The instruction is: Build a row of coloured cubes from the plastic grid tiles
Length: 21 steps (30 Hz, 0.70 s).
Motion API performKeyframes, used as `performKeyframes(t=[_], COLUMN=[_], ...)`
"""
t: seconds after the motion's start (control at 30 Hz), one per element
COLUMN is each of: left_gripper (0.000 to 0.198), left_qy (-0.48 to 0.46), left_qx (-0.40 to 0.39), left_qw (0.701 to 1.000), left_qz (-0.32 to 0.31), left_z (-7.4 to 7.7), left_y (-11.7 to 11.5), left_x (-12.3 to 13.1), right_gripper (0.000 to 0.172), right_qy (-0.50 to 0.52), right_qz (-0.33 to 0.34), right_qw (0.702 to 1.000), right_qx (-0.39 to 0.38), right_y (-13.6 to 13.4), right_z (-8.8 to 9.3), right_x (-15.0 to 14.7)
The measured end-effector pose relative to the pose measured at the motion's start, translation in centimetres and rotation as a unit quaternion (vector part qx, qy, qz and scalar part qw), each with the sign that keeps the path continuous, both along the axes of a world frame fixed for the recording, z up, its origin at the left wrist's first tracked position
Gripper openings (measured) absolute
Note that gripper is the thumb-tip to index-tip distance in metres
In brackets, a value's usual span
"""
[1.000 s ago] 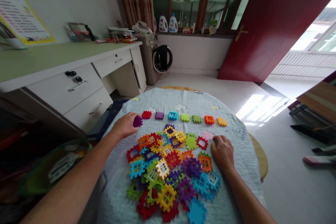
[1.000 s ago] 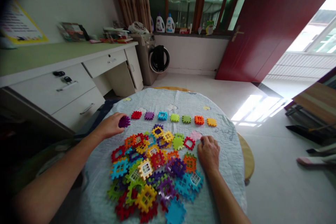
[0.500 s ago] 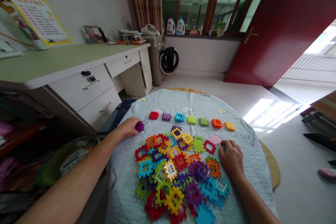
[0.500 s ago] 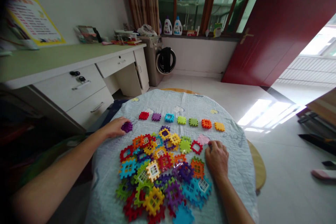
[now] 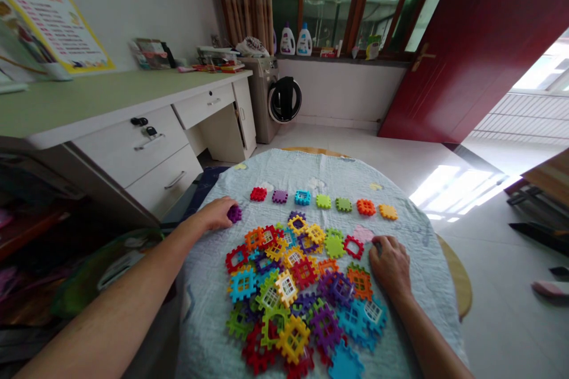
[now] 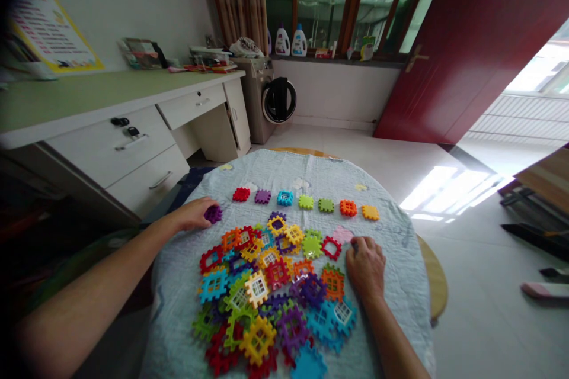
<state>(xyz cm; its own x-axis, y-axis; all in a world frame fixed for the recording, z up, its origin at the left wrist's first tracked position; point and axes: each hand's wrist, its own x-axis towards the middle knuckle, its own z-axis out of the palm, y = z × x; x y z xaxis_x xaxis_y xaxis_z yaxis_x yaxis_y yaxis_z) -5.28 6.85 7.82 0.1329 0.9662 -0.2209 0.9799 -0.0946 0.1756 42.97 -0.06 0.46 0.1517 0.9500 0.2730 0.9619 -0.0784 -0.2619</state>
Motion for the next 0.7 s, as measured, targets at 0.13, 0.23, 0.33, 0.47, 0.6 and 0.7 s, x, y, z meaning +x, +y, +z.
performKeyframes(t=[0.13, 0.23, 0.33, 0.47, 0.6, 0.7], left_gripper=[0.041, 0.042, 0.045, 0.048, 0.050, 0.052], left_qy=[0.034, 0.049, 0.058, 0.075, 0.100, 0.102], left_qx=[-0.018, 0.000, 0.043, 0.068, 0.044, 0.032], left_qw=[0.999, 0.997, 0.995, 0.991, 0.991, 0.992], left_qz=[-0.034, -0.052, -0.067, -0.083, -0.071, -0.065], left_z=[-0.2, 0.0, 0.4, 0.5, -0.4, -1.2], left_y=[0.4, 1.3, 2.9, 5.8, 8.2, 9.3], left_x=[-0.2, -0.6, -1.1, -1.7, -2.0, -2.0], right_gripper=[0.021, 0.021, 0.021, 0.021, 0.021, 0.021], right_qy=[0.001, 0.001, 0.000, -0.002, 0.000, 0.004], right_qz=[0.000, 0.002, 0.003, 0.005, 0.011, 0.015], right_qw=[1.000, 1.000, 1.000, 1.000, 1.000, 1.000], right_qx=[-0.001, -0.001, -0.001, 0.005, 0.009, 0.010], right_y=[0.0, 0.1, 0.1, 0.2, 0.2, 0.1], right_z=[-0.1, -0.3, -0.5, -0.8, -0.8, -0.8], right_x=[0.1, 0.2, 0.3, 0.4, 0.5, 0.5])
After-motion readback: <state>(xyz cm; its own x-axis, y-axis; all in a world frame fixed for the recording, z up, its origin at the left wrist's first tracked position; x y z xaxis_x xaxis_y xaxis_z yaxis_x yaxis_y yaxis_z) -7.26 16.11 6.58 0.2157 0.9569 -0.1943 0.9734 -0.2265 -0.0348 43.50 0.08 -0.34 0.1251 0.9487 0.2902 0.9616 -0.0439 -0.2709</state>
